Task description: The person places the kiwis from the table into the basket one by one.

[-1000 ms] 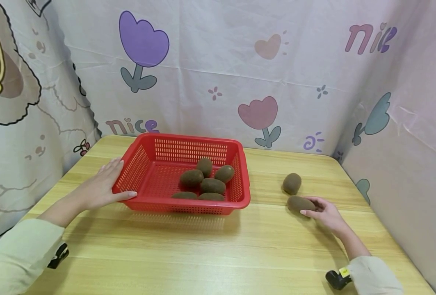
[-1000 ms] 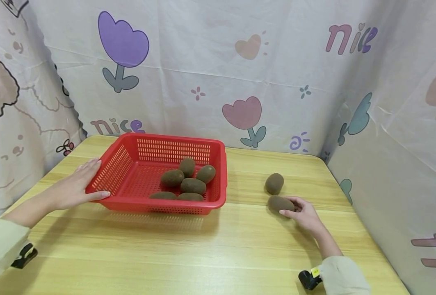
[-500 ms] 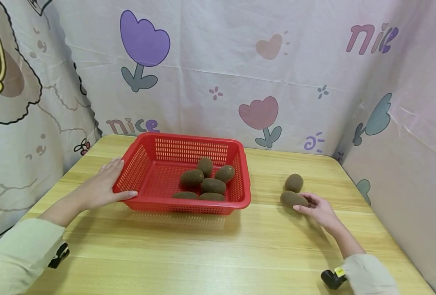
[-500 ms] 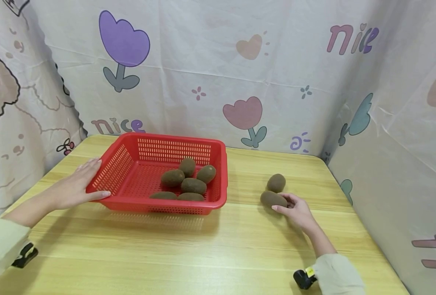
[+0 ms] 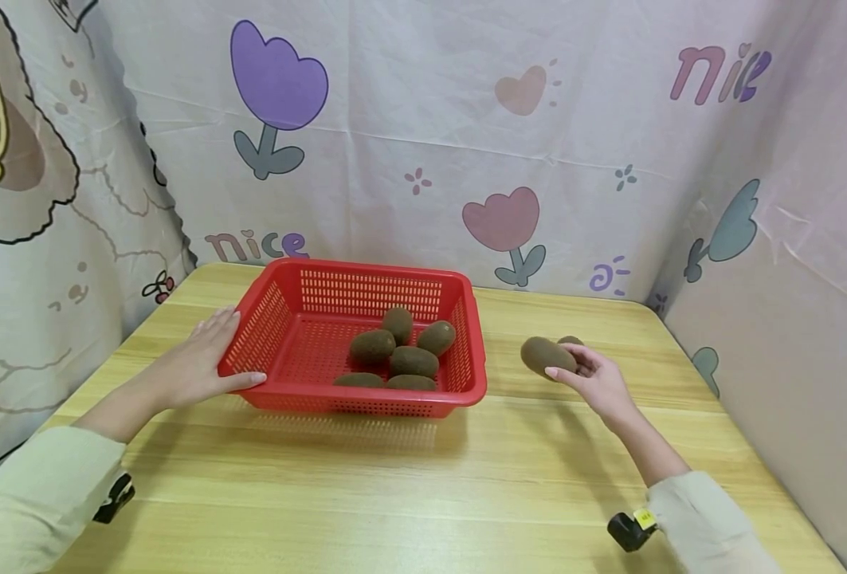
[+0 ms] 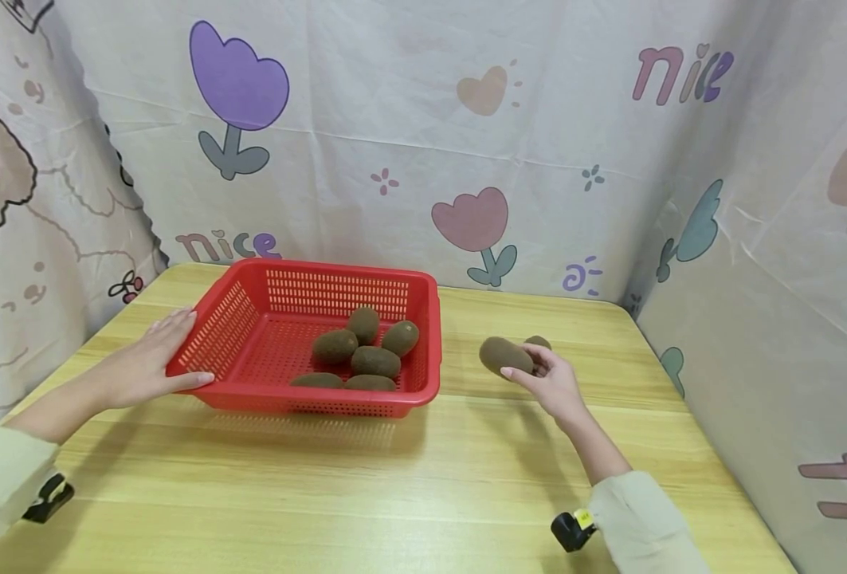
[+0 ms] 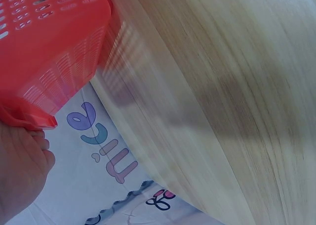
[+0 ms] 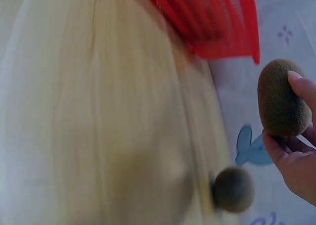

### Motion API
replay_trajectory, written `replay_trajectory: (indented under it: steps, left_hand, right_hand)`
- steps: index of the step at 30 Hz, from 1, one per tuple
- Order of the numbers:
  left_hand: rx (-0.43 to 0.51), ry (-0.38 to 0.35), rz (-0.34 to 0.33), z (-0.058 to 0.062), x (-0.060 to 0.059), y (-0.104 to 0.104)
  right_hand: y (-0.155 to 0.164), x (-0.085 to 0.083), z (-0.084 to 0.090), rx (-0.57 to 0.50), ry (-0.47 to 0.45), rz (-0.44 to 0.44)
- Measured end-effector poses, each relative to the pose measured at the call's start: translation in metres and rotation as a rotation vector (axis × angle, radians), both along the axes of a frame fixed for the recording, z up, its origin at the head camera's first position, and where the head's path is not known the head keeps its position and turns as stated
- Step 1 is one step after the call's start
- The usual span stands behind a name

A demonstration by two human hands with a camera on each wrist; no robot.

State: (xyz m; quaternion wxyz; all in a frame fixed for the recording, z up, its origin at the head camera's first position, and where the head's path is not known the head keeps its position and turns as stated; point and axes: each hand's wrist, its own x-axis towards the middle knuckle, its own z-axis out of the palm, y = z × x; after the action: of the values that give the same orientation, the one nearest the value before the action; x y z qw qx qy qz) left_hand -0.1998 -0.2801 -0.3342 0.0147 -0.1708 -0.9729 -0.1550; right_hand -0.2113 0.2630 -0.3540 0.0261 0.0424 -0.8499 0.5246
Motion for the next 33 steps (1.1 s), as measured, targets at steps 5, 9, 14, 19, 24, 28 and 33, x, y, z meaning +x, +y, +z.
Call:
replay_trajectory:
  steps: [5,9,14,19,24,28,33]
  left_hand:
    - [-0.005,-0.003,0.004,0.0,0.0,0.0]
    - [-0.003,-0.006,0.003,0.0,-0.001,0.0]
    - [0.0,-0.007,0.003,0.0,-0.001,0.0]
    - [0.002,-0.003,0.001,0.0,-0.001,0.0]
    - [0.009,0.002,-0.001,0.0,0.0,0.001]
    - [0.014,0.002,-0.001,0.0,0.0,0.001]
    - [0.015,0.003,-0.001,-0.001,0.0,0.0]
  right_hand:
    - [-0.02,-0.002,0.013,-0.004,0.02,0.021]
    - [-0.038,-0.003,0.023,-0.017,0.031,0.036]
    - [-0.06,-0.005,0.034,-0.041,0.039,0.078]
    - [-0.083,-0.008,0.044,-0.031,0.059,0.147]
    - [-0.108,-0.01,0.05,-0.032,0.074,0.217]
    - [-0.127,-0.009,0.053,-0.028,0.074,0.263]
    - [-0.148,-0.01,0.052,-0.009,0.084,0.313]
